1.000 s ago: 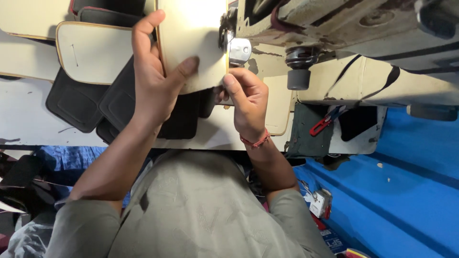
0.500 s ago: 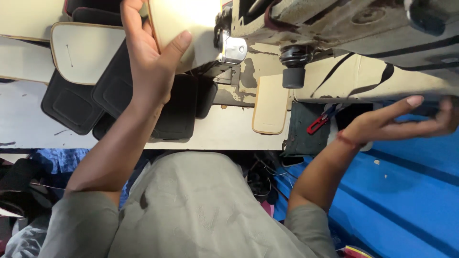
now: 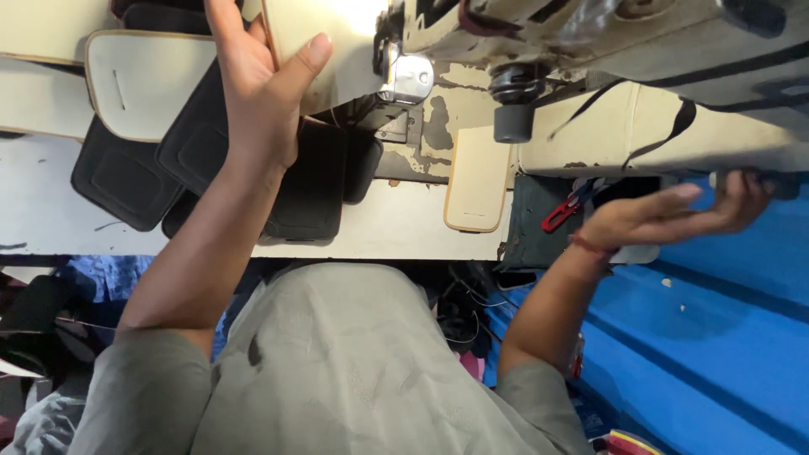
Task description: The person sews the edges of beige and black car mats using a sewing machine. They repeatedly align the mats under the needle, guide them through the machine, and then remove them to place them aside.
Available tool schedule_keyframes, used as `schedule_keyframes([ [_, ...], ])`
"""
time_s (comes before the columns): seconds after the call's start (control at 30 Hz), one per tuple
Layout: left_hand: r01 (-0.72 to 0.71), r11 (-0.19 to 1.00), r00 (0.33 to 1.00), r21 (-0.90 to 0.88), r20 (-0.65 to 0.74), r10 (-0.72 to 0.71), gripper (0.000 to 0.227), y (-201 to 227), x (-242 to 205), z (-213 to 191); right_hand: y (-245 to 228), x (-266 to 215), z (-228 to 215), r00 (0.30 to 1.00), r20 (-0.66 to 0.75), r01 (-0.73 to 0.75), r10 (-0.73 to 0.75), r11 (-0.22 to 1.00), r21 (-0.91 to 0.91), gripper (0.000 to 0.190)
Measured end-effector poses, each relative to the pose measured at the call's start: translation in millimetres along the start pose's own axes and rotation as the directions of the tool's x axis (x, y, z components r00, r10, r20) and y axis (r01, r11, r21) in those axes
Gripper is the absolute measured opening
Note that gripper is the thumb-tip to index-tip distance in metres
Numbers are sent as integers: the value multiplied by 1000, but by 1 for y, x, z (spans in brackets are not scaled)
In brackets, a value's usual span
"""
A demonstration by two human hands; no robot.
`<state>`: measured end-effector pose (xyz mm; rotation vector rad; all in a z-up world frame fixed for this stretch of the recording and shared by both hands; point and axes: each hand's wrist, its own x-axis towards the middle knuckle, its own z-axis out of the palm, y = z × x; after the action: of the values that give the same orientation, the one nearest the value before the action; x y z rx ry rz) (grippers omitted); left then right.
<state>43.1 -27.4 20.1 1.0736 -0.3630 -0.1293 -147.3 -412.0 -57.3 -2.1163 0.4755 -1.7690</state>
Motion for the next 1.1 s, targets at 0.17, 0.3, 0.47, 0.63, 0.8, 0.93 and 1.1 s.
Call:
schedule_keyframes([
  [0.17,66,997,996,-37,-50,-68,58,-15,5,-15,17,-5,2,998,-15,-61,60,998,-17,38],
  [0.3,24,987,997,-157,-65,-35,43,-28,-1,-27,3,1,-4,999,49,4,-2,1000,-30,36],
  [0.47,-121,987,960,-107,-264,89,46,-13,-30,-19,10,-5,-6,996,67,-55,55,998,2,38],
  [0.63,-754,517,655,404,519,549,22,10,-58,-31,18,-6,-3,997,66,45,-43,998,-39,37],
  [0.8,-809,365,587,460,607,536,20,6,-59,-41,7,-10,0,998,43,-36,40,995,-92,37],
  [0.93,-786,426,618,447,584,527,17,4,-55,-45,0,-6,1,999,51,-8,14,992,-125,36],
  [1.1,-711,579,699,398,483,527,16,1,-48,-51,-9,-4,6,998,34,-48,53,992,-117,35],
])
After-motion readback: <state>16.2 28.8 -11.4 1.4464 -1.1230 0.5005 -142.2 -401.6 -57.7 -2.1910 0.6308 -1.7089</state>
